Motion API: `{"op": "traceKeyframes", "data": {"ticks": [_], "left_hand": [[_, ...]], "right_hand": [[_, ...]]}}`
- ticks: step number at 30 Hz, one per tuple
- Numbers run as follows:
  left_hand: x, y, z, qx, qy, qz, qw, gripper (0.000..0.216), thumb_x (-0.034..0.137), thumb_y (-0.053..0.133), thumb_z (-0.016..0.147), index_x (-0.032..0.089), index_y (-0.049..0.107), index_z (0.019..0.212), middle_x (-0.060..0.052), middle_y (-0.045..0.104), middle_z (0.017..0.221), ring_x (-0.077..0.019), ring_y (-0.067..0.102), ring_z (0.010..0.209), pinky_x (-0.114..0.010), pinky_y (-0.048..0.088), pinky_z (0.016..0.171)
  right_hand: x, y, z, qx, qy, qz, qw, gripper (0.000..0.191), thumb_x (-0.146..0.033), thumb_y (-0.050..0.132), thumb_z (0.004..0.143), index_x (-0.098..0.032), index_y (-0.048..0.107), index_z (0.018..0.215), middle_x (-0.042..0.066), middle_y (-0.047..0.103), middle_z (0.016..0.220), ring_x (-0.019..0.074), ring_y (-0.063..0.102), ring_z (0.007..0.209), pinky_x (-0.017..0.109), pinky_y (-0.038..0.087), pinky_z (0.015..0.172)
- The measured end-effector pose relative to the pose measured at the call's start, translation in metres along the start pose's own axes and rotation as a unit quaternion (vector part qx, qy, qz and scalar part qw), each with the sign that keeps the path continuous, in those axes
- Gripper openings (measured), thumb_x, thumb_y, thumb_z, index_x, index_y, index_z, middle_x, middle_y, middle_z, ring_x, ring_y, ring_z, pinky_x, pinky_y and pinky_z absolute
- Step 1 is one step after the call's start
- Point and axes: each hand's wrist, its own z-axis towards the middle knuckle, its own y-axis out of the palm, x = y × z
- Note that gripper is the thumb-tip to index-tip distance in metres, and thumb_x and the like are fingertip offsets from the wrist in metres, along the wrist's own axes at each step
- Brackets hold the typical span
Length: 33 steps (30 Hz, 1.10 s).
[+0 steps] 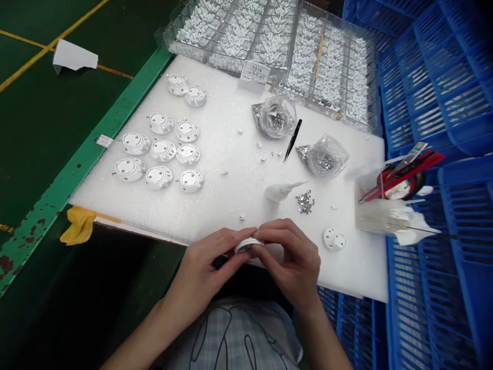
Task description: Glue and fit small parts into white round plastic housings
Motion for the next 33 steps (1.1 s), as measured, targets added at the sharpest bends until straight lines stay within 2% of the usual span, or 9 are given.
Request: {"op": "traceKeyframes", "data": {"ticks": [2,5,10,13,16,21,24,29,33], "left_hand": [[-0.004,-0.006,-0.001,0.049,-0.043,-0.02,0.998,0.028,0.029,0.071,0.097,0.031,0.08,0.123,0.001,0.074,0.084,-0.0155,0.068,0.073,-0.023,0.059,0.067],[-0.007,-0.018,-0.002,0.1,-0.071,-0.061,0.991,0.026,0.034,0.075,0.094,0.03,0.083,0.118,0.001,0.07,0.078,-0.0134,0.063,0.063,-0.021,0.056,0.058],[0.0,-0.024,0.001,0.089,-0.067,-0.065,0.992,0.027,0.027,0.068,0.099,0.035,0.081,0.122,0.002,0.08,0.1,-0.0136,0.072,0.078,-0.02,0.059,0.069],[0.003,-0.018,0.005,0.094,-0.011,-0.026,0.995,0.033,0.022,0.07,0.099,0.039,0.078,0.126,0.005,0.082,0.111,-0.0138,0.075,0.088,-0.021,0.059,0.081],[0.004,-0.01,0.012,0.106,0.034,0.0,0.994,0.038,0.012,0.069,0.097,0.035,0.076,0.127,0.005,0.083,0.114,-0.0148,0.077,0.097,-0.023,0.059,0.091],[0.002,0.003,0.026,0.079,0.084,-0.001,0.993,0.035,-0.004,0.062,0.091,0.025,0.074,0.106,0.003,0.083,0.112,-0.0142,0.078,0.103,-0.019,0.059,0.09],[-0.003,0.011,0.034,0.062,0.12,-0.02,0.991,0.035,-0.009,0.06,0.088,0.023,0.069,0.1,0.001,0.082,0.118,-0.014,0.078,0.107,-0.019,0.059,0.093],[-0.01,0.019,0.041,0.045,0.143,0.004,0.989,0.038,-0.012,0.06,0.086,0.021,0.069,0.103,0.0,0.083,0.115,-0.0122,0.078,0.105,-0.017,0.058,0.094],[-0.01,0.011,0.044,0.012,0.14,0.018,0.99,0.032,-0.002,0.068,0.091,0.021,0.071,0.113,-0.002,0.081,0.122,-0.0136,0.078,0.109,-0.018,0.059,0.096]], "right_hand": [[-0.002,0.005,0.004,-0.02,0.0,-0.02,1.0,0.014,-0.023,0.072,0.095,-0.025,0.075,0.109,0.003,0.072,0.096,0.0155,0.07,0.077,0.031,0.062,0.069],[0.003,0.016,0.012,-0.023,-0.019,-0.138,0.99,0.016,-0.022,0.068,0.098,-0.025,0.075,0.112,0.004,0.071,0.096,0.0159,0.069,0.078,0.03,0.06,0.067],[0.007,0.027,0.023,-0.053,-0.051,-0.277,0.958,0.012,-0.021,0.062,0.101,-0.022,0.073,0.104,0.007,0.071,0.093,0.0197,0.068,0.085,0.031,0.057,0.069],[0.003,0.016,0.022,-0.068,-0.037,-0.245,0.966,0.013,-0.016,0.06,0.102,-0.022,0.071,0.106,0.005,0.071,0.093,0.0173,0.069,0.082,0.029,0.057,0.07],[0.001,-0.006,0.012,-0.059,-0.004,-0.216,0.975,0.018,-0.012,0.063,0.099,-0.023,0.069,0.112,0.003,0.07,0.094,0.0145,0.068,0.077,0.027,0.057,0.07],[0.005,-0.032,-0.005,-0.034,-0.017,-0.274,0.961,0.019,-0.008,0.066,0.096,-0.024,0.072,0.104,0.004,0.071,0.096,0.0171,0.068,0.086,0.029,0.056,0.071],[0.0,-0.031,-0.007,-0.009,-0.013,-0.224,0.975,0.022,-0.012,0.071,0.094,-0.025,0.072,0.111,0.005,0.071,0.105,0.018,0.068,0.093,0.03,0.058,0.073],[-0.008,-0.017,-0.003,0.0,-0.021,-0.107,0.994,0.033,-0.014,0.078,0.09,-0.025,0.069,0.12,0.002,0.07,0.101,0.014,0.066,0.083,0.027,0.06,0.072],[0.002,-0.013,-0.003,0.021,0.024,-0.044,0.999,0.036,-0.013,0.076,0.092,-0.028,0.07,0.124,0.002,0.07,0.107,0.0142,0.069,0.091,0.028,0.063,0.078]]}}
